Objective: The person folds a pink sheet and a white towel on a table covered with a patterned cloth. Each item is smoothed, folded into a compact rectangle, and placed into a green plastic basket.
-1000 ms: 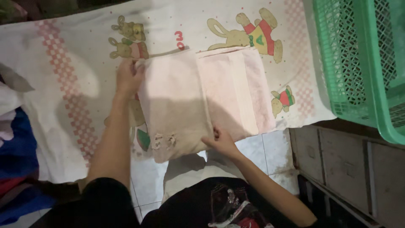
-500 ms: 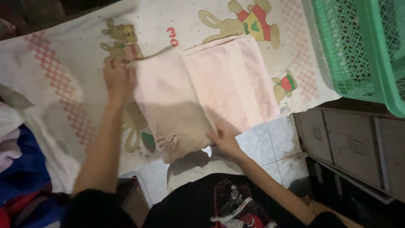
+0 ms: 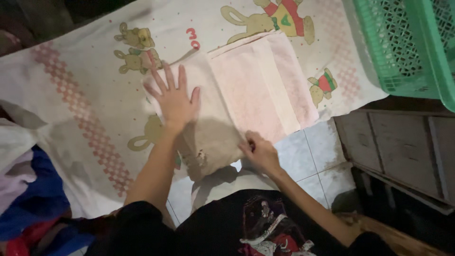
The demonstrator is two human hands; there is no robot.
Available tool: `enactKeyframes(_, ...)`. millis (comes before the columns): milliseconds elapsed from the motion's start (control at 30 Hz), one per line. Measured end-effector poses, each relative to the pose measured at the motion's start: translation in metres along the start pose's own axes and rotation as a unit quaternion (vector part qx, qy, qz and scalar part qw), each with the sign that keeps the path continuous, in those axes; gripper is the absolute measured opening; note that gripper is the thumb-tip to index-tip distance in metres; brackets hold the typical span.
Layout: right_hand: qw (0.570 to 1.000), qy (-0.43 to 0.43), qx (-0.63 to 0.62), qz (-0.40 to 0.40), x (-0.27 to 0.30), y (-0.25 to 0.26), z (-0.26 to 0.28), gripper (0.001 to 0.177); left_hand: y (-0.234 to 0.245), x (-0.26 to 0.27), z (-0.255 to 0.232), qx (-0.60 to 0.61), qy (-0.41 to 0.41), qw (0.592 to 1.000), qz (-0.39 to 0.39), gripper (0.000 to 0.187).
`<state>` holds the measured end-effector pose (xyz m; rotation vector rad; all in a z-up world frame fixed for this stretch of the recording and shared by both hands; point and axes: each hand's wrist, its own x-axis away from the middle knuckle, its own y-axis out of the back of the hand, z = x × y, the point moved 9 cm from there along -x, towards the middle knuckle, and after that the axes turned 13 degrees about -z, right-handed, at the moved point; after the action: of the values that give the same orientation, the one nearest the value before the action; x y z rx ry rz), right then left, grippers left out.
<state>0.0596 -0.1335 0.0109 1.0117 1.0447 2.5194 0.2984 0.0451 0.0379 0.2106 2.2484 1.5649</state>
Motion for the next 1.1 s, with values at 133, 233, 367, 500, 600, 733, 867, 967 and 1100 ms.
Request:
enactKeyframes(133, 0.955, 0.112, 0.063, -0.266, -0.015, 0.090, -0.011, 0.044, -0.038, -0.009, -0.057, 0.058, -0.067, 0.996, -0.003, 0.082)
enactKeyframes(233, 0.869, 0.170, 0.130, -0.445, -0.020, 0.148, -0.034, 0.060, -0.084, -0.037, -0.126, 0.079, -0.198, 0.977, 0.003, 0.077)
enactKeyframes(367, 0.938, 0.081, 0.057, -0.332, -0.070, 0.161, -0.088, 0.061, -0.155, -0.102, -0.199, 0.106, -0.206, 0.971, 0.056, 0.081)
enactKeyframes(500, 0.973, -0.026, -0.077, -0.217, -0.096, 0.152, -0.105, 0.062, -0.183, -0.157, -0.225, 0.087, -0.142, 0.984, 0.068, 0.067)
enactKeyframes(600, 0.964, -0.138, -0.204, -0.102, -0.091, 0.138, -0.102, 0.055, -0.204, -0.165, -0.226, -0.057, -0.204, 0.932, 0.295, 0.036)
enactKeyframes(733, 0.965, -0.056, -0.223, -0.129, -0.066, 0.160, -0.060, 0.049, -0.130, -0.177, -0.226, 0.149, -0.274, 0.917, 0.248, 0.037)
enactKeyframes(867, 0.973, 0.017, -0.198, -0.120, -0.014, 0.160, -0.012, 0.038, -0.036, -0.169, -0.174, 0.217, -0.271, 0.922, 0.173, 0.029)
enactKeyframes(967, 0.970, 0.181, -0.089, -0.136, 0.025, 0.153, 0.049, 0.037, 0.044, -0.144, -0.123, 0.324, -0.248, 0.911, 0.068, 0.025)
enactKeyframes(1100, 0.979, 0.157, -0.131, -0.006, 0.057, 0.093, 0.102, 0.050, 0.070, -0.109, -0.043, 0.298, -0.098, 0.947, 0.077, 0.021)
